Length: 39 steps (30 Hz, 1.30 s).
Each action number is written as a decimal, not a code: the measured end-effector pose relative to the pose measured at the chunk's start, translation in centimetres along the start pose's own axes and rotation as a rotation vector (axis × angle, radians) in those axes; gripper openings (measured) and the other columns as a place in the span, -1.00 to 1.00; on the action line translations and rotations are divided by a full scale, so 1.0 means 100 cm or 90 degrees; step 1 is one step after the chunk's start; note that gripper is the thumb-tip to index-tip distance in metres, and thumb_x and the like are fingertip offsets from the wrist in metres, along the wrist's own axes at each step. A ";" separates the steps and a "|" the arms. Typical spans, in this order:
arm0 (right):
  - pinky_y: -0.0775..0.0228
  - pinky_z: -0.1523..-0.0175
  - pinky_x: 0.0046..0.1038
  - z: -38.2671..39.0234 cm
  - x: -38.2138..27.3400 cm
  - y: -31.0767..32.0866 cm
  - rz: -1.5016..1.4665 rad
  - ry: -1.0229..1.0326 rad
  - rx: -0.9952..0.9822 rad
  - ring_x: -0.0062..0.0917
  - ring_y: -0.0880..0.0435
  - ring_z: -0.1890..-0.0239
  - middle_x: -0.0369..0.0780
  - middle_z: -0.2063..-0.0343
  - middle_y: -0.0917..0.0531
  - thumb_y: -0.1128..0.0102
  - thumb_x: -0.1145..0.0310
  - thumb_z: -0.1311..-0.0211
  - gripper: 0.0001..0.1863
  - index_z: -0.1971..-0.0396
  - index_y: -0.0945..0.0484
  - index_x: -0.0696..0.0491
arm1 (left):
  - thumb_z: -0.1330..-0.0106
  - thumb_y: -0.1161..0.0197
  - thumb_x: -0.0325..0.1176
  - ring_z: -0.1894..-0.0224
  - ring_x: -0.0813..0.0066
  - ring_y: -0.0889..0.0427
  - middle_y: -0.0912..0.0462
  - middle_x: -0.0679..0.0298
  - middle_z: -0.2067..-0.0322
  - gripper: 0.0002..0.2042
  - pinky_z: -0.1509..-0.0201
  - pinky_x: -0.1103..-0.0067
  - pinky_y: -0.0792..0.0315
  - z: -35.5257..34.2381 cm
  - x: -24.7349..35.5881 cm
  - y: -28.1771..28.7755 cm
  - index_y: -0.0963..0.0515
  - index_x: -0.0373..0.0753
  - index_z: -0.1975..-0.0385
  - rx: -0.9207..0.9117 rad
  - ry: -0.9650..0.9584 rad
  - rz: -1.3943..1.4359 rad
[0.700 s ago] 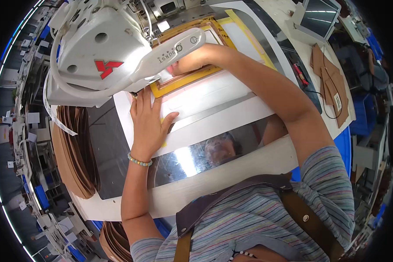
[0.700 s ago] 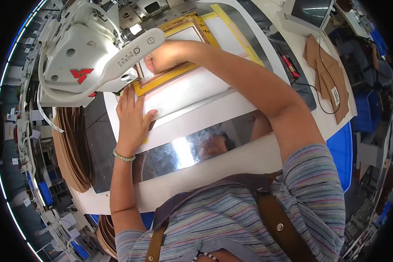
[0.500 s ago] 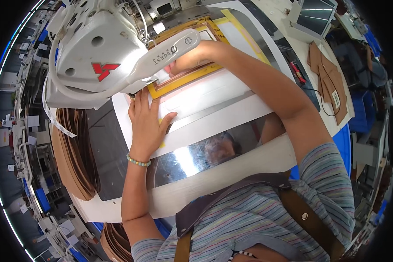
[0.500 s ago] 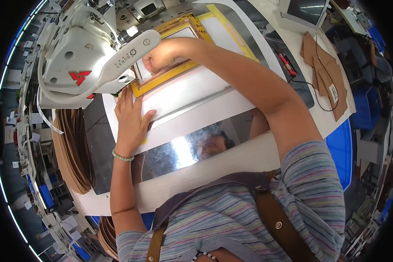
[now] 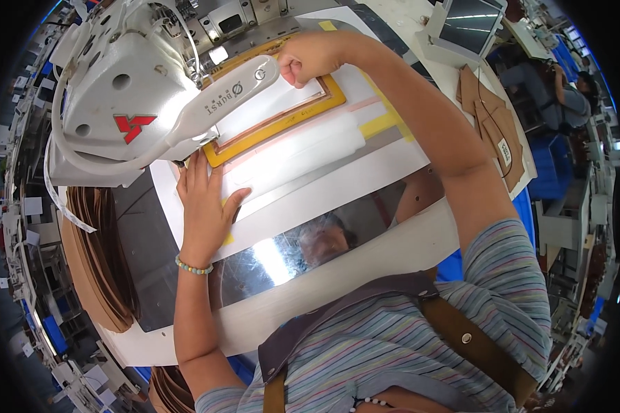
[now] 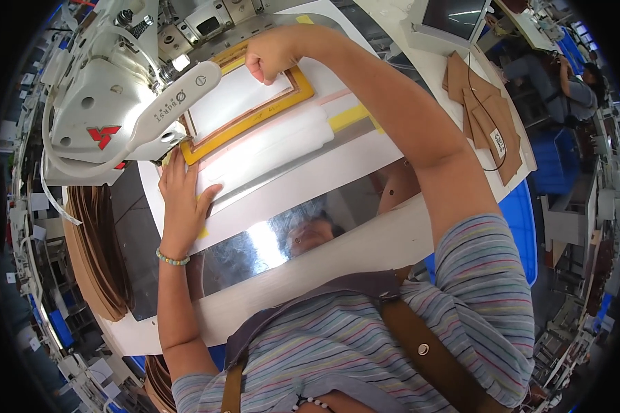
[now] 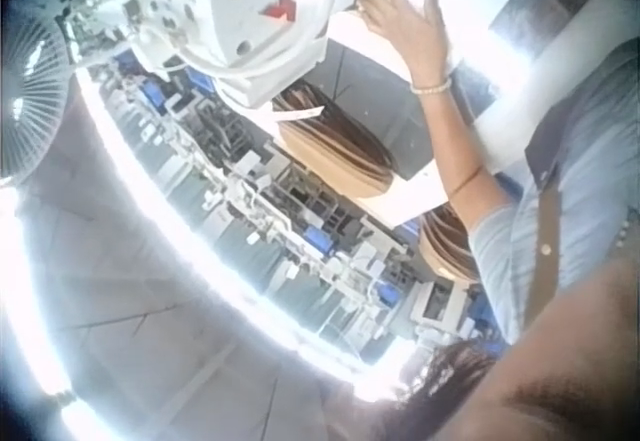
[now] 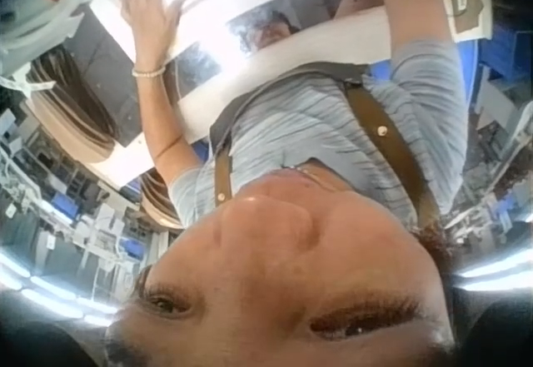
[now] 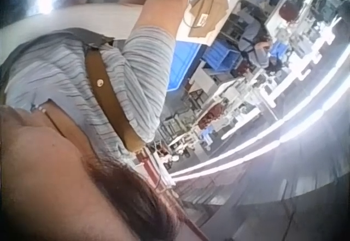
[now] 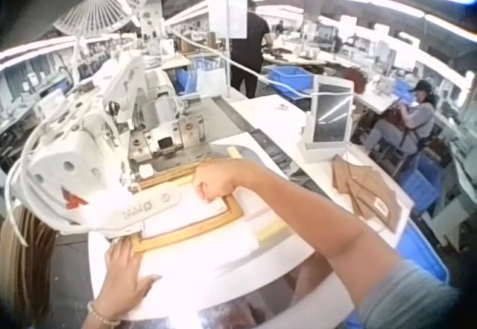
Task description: Operating an industrial sewing machine to attach labels and reinforce panels for leather products.
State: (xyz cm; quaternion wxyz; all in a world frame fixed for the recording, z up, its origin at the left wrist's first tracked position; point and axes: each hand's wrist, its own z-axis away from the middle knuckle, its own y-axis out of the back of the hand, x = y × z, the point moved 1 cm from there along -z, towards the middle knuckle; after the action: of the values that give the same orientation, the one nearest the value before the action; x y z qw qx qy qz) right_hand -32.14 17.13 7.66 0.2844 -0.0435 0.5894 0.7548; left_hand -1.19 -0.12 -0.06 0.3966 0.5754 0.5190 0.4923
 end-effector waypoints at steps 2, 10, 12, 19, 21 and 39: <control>-0.47 0.24 -0.38 0.001 0.006 -0.003 -0.012 -0.005 0.013 -0.53 -0.69 0.37 -0.28 0.46 -0.76 -0.37 0.43 -0.10 -0.88 0.33 -0.72 0.07 | -0.45 -0.25 0.16 -0.60 -0.18 -0.07 -0.21 -0.20 -0.52 -0.24 -0.64 -0.01 0.15 0.000 0.001 0.000 -0.41 -0.38 -0.41 -0.015 0.009 0.002; -0.47 0.17 -0.41 0.000 0.015 -0.014 0.000 0.040 0.023 -0.53 -0.69 0.37 -0.29 0.45 -0.77 -0.30 0.44 -0.13 -0.89 0.33 -0.70 0.06 | -0.47 -0.22 0.14 -0.61 -0.16 -0.05 -0.21 -0.19 -0.52 -0.25 -0.65 -0.01 0.17 0.002 -0.001 -0.002 -0.39 -0.37 -0.43 -0.017 0.007 -0.006; -0.46 0.15 -0.40 -0.001 0.016 -0.013 0.004 0.024 -0.001 -0.52 -0.69 0.35 -0.29 0.44 -0.76 -0.29 0.44 -0.15 -0.89 0.31 -0.70 0.05 | -0.50 -0.18 0.15 -0.62 -0.16 -0.04 -0.20 -0.18 -0.53 -0.25 -0.65 -0.01 0.19 0.002 -0.001 -0.002 -0.36 -0.37 -0.45 -0.002 0.000 -0.014; -0.44 0.13 -0.35 -0.001 0.017 -0.012 -0.048 0.025 0.000 -0.51 -0.63 0.27 -0.32 0.40 -0.69 -0.20 0.43 -0.24 -0.86 0.23 -0.66 0.02 | -0.51 -0.17 0.14 -0.62 -0.15 -0.03 -0.18 -0.15 -0.54 -0.24 -0.66 -0.01 0.19 0.001 0.000 -0.001 -0.32 -0.37 -0.48 -0.021 0.007 -0.019; -0.44 0.13 -0.35 0.000 0.015 -0.014 -0.020 0.021 -0.006 -0.51 -0.63 0.27 -0.32 0.41 -0.68 -0.20 0.43 -0.24 -0.86 0.23 -0.66 0.02 | -0.50 -0.18 0.12 -0.62 -0.15 -0.03 -0.19 -0.14 -0.54 -0.25 -0.66 -0.01 0.18 0.001 0.001 0.000 -0.32 -0.38 -0.48 0.000 0.000 -0.013; -0.50 0.16 -0.31 0.004 -0.001 -0.013 0.073 -0.023 -0.030 -0.41 -0.70 0.25 -0.26 0.42 -0.73 -0.40 0.55 0.00 -0.82 0.35 -0.69 0.01 | -0.52 -0.17 0.08 -0.61 -0.14 -0.05 -0.21 -0.15 -0.53 -0.28 -0.65 0.02 0.16 0.001 0.001 0.000 -0.34 -0.39 -0.46 0.004 -0.007 -0.024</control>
State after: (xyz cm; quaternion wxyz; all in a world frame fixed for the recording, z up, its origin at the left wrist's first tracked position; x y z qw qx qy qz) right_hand -31.39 17.62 6.70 0.2499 -0.0026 0.5675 0.7845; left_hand -1.08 -0.02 -0.10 0.4067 0.5692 0.5294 0.4800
